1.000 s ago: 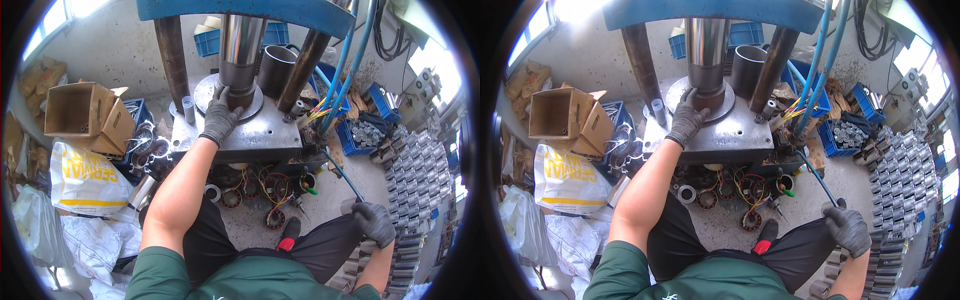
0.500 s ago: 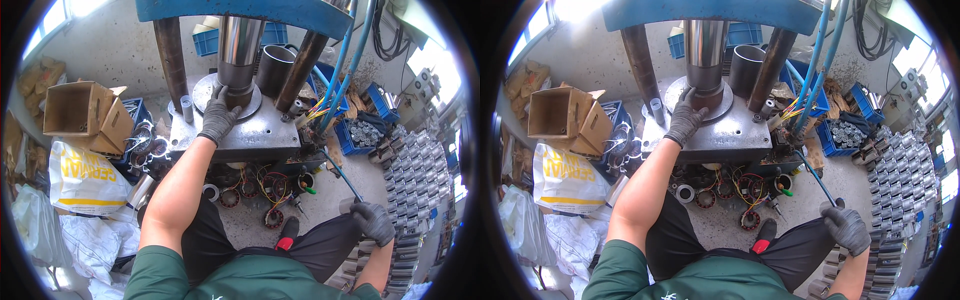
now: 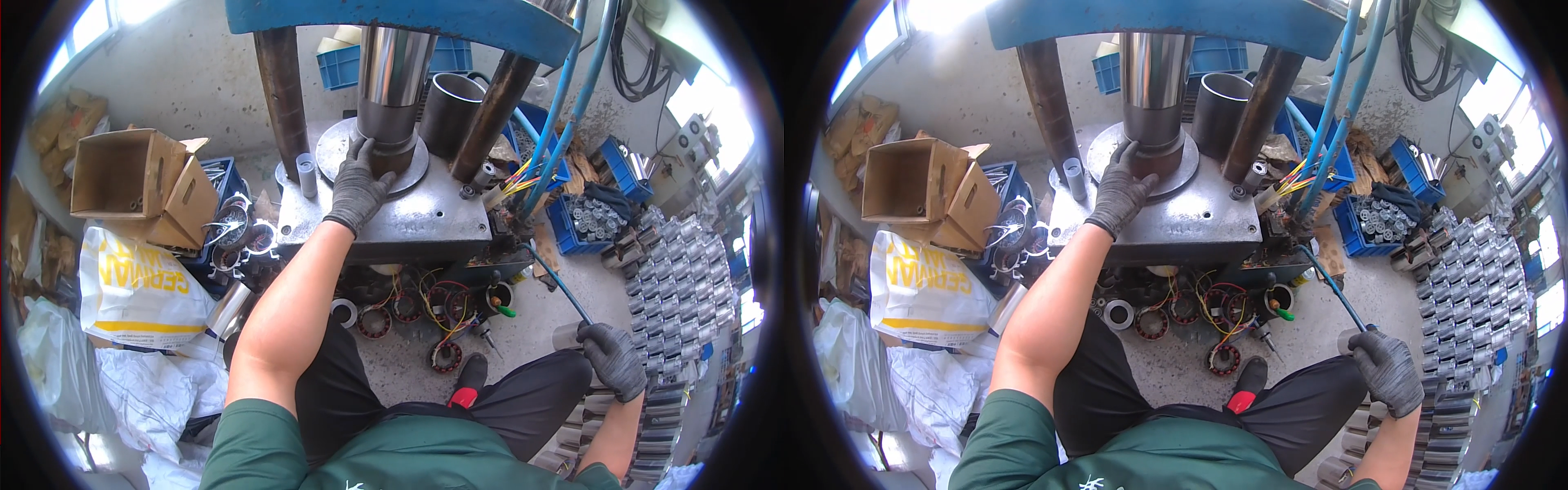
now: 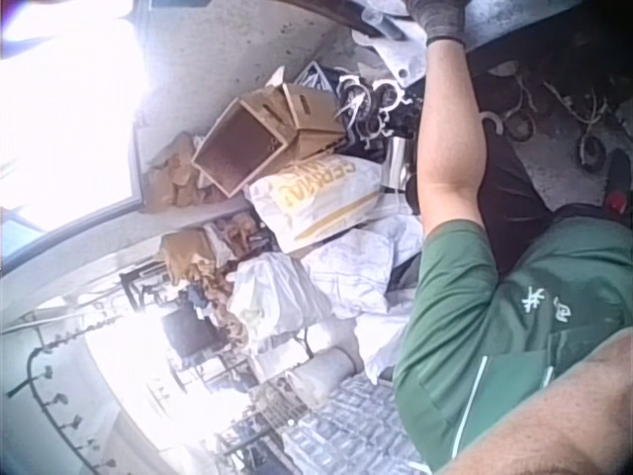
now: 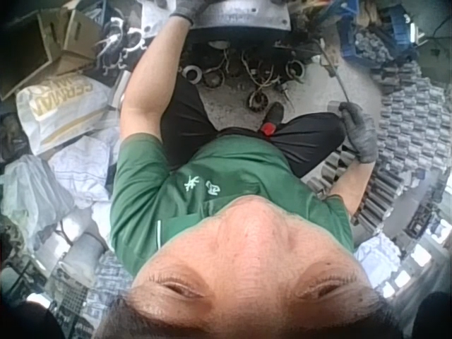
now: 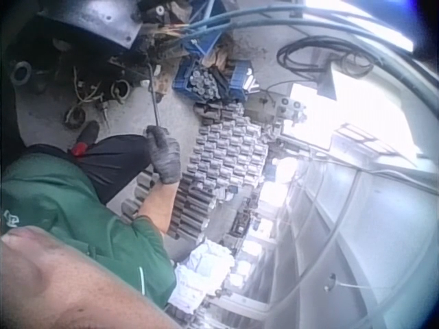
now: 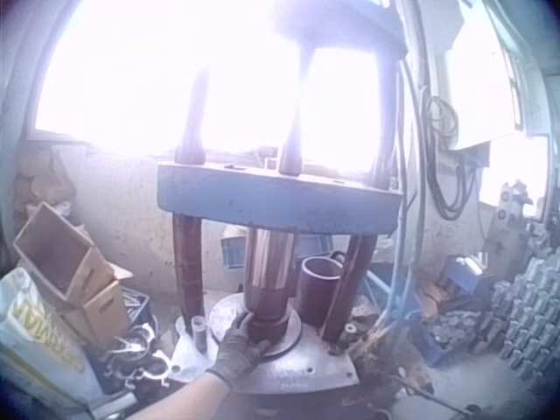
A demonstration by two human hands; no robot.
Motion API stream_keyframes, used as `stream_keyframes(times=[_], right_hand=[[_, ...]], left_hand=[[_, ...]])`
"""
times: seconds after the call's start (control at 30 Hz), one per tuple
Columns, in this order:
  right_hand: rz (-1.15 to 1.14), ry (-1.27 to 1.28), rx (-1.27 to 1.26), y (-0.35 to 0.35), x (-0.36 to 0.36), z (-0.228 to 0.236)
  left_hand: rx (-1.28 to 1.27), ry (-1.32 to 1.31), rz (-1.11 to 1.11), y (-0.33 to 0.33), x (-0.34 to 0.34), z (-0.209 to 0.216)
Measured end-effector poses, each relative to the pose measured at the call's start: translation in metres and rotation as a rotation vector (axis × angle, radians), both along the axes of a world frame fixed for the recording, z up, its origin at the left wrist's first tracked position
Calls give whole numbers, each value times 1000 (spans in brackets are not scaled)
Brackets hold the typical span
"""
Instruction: Manually assemble and align stator winding components into a metal housing using industrial machinery and tools.
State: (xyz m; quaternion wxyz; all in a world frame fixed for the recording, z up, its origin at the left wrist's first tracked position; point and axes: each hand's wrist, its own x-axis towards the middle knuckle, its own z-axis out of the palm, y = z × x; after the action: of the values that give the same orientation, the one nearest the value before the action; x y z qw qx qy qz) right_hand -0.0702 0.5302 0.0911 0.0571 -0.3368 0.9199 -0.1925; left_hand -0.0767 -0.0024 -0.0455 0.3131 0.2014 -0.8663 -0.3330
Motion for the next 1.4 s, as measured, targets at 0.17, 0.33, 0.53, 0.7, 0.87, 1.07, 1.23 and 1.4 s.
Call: stream_keyframes(times=[0.17, 0.33, 0.53, 0.7, 0.87, 1.07, 1.23, 1.4], right_hand=[[28, -127, 229, -11, 5, 17], [-106, -133, 15, -5, 4, 7], [95, -63, 271, -8, 3, 15], [-52, -147, 72, 1, 1, 5], [17, -200, 212, -13, 2, 23], [-82, -78, -31, -11, -4, 16], [-62, 637, -83, -43, -50, 42], [-74, 891, -218, -83, -134, 82]], left_hand=[[6, 3, 5, -3, 0, -5], [9, 4, 3, 0, -1, -2], [8, -35, 17, 0, 2, 1], [-9, -45, 19, 5, 4, 7], [1, -49, 14, 2, 3, 7], [8, -39, 11, 1, 3, 5], [-33, -5, 10, -1, 2, -3], [129, -35, -68, 13, 15, 19]])
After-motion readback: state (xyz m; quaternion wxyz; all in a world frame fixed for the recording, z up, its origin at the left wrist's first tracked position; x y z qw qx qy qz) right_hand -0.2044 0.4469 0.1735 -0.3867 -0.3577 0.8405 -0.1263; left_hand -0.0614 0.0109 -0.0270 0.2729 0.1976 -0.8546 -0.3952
